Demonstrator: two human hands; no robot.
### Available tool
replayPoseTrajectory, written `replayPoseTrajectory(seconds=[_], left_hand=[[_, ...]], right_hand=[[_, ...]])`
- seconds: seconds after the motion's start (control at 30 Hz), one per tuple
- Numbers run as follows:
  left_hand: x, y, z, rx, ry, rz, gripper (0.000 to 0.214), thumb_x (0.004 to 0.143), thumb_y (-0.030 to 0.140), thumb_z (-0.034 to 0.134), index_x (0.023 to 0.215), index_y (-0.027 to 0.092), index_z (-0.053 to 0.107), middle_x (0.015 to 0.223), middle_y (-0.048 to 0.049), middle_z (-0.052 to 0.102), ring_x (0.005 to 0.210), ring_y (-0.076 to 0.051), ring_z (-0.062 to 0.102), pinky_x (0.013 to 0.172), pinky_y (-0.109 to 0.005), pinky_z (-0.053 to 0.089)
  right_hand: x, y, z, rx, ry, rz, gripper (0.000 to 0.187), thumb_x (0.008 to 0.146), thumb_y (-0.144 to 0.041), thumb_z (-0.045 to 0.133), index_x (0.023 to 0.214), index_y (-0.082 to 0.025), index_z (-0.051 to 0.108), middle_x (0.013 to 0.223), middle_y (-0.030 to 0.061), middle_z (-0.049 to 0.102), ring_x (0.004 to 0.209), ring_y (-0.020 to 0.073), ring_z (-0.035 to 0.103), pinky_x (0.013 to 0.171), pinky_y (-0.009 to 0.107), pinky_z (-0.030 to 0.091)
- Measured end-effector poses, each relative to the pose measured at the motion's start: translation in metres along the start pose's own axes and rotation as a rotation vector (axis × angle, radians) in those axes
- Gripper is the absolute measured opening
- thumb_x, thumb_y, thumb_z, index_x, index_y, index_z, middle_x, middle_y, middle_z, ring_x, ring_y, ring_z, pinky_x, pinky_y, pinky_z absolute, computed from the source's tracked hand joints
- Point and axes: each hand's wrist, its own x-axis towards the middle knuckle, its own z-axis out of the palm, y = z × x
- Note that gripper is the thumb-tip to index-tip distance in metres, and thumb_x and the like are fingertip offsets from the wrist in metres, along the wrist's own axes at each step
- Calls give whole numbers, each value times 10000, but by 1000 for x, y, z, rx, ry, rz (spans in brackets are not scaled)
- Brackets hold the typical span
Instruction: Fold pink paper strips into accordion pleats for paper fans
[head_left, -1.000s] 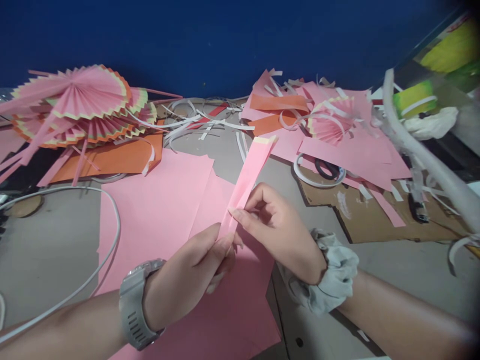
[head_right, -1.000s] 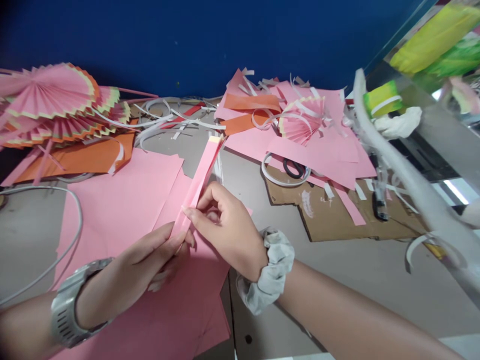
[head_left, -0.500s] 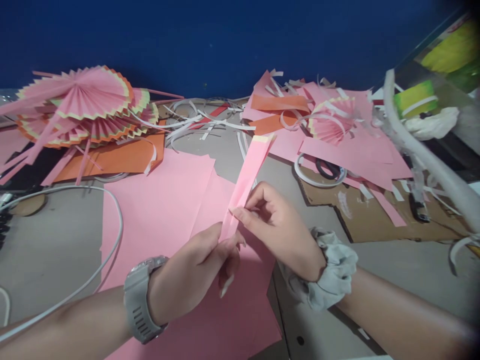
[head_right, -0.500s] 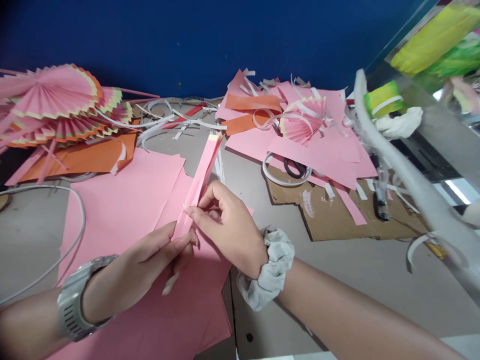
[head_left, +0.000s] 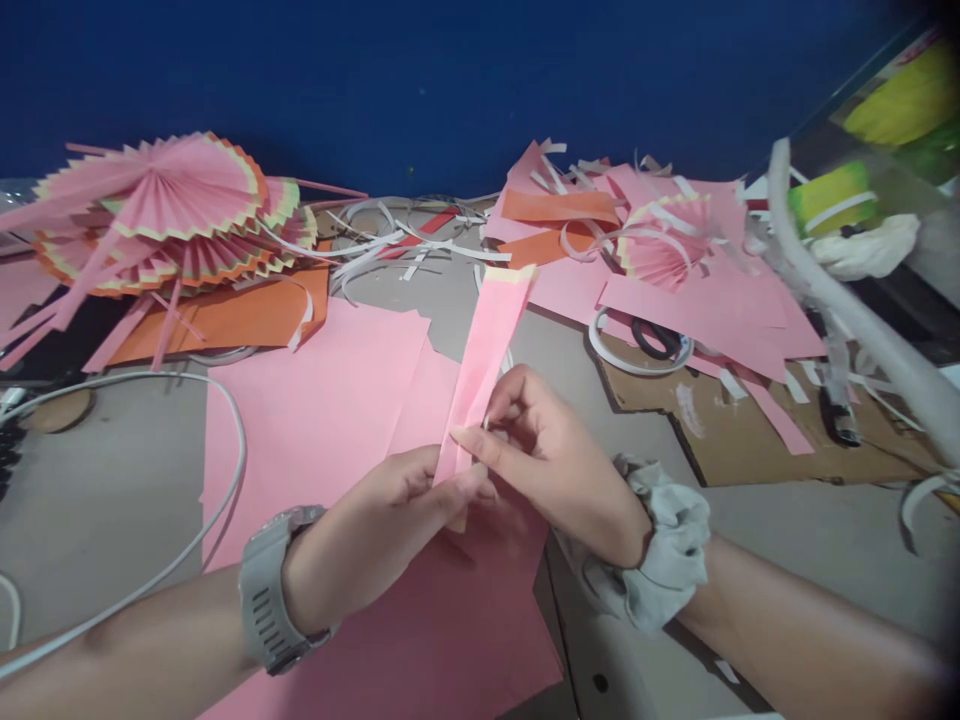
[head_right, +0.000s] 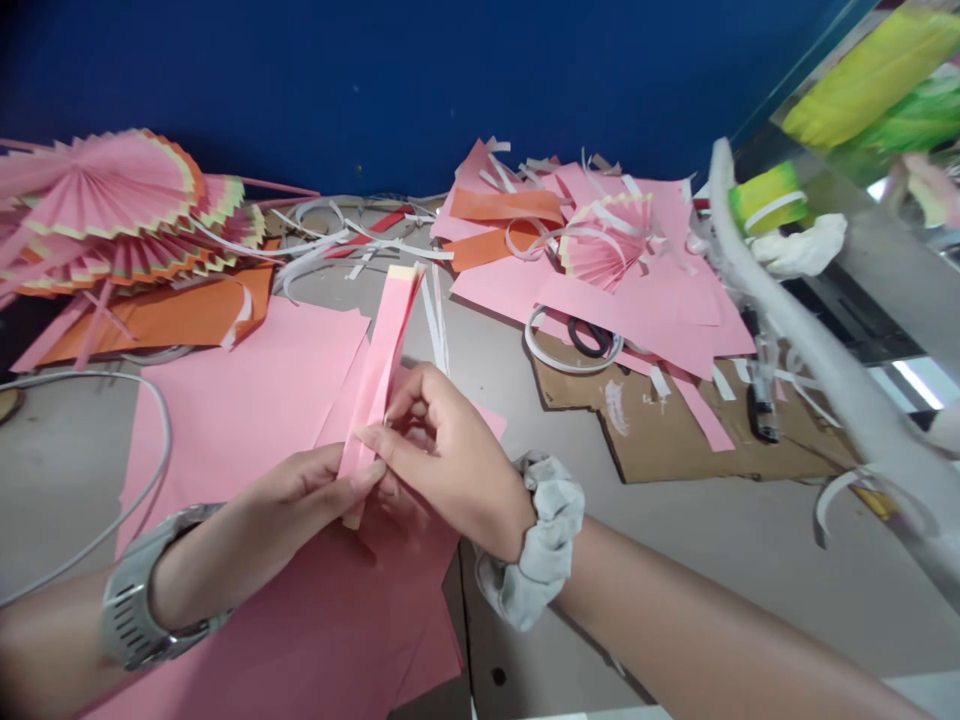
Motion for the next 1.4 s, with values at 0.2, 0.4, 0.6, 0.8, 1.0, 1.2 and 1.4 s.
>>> replayPoseTrajectory(seconds=[0.2, 0.4, 0.6, 0.8, 1.0, 1.2, 1.4], left_hand=[[3, -5, 1, -115, 40, 17, 251, 905, 322, 387, 729, 172, 486, 497, 77, 438, 410, -53, 443, 555, -249, 519], [2, -8, 3, -151, 101, -10, 310, 892, 427, 371, 756, 179, 501, 501, 94, 318, 372, -35, 253, 386, -213, 493], [-1, -9, 3, -84, 92, 12, 297, 907, 398, 355, 775, 175, 501, 536, 59, 499, 398, -72, 525, 445, -205, 483], [-4, -10, 5, -39, 76, 95, 288, 924, 345, 341, 802, 161, 527, 567, 24, 575, 501, -104, 605, 542, -224, 501], [-4, -9, 7, 18, 68, 137, 347, 933, 348, 310, 835, 150, 579, 744, -40, 666, 619, -125, 632, 581, -237, 513], [-10, -7, 6, 334, 248, 241, 266, 915, 299, 391, 934, 187, 631, 864, -26, 676, 736, -106, 623, 685, -197, 497], [-4, -5, 3, 197, 176, 175, 315, 923, 333, 354, 875, 158, 612, 780, -38, 677, 659, -111, 630, 642, -211, 508]], right_hand=[[-1, -2, 1, 116, -107, 17, 188, 843, -208, 525, 788, -220, 346, 685, -76, 422, 516, 56, 543, 556, 231, 443], [2, -2, 2, 100, -112, 8, 128, 851, -196, 516, 861, -218, 391, 672, -73, 468, 537, 66, 545, 628, 251, 451], [3, 0, 0, 94, -52, 33, 182, 807, -224, 572, 820, -215, 390, 677, -67, 455, 575, 73, 525, 613, 240, 440], [2, -6, -3, 148, -177, 111, 202, 784, -258, 595, 889, -191, 437, 648, -49, 523, 552, 88, 530, 526, 214, 425], [1, -10, -4, 44, -252, 147, 193, 824, -301, 535, 707, -150, 563, 604, -17, 565, 545, 78, 520, 507, 185, 417], [3, -6, -8, 68, -223, 184, 255, 827, -348, 526, 680, -144, 570, 544, -23, 540, 485, 74, 488, 475, 194, 396], [6, -5, -9, 134, -105, 186, 176, 778, -308, 601, 713, -159, 535, 538, -52, 503, 505, 74, 512, 499, 183, 424]])
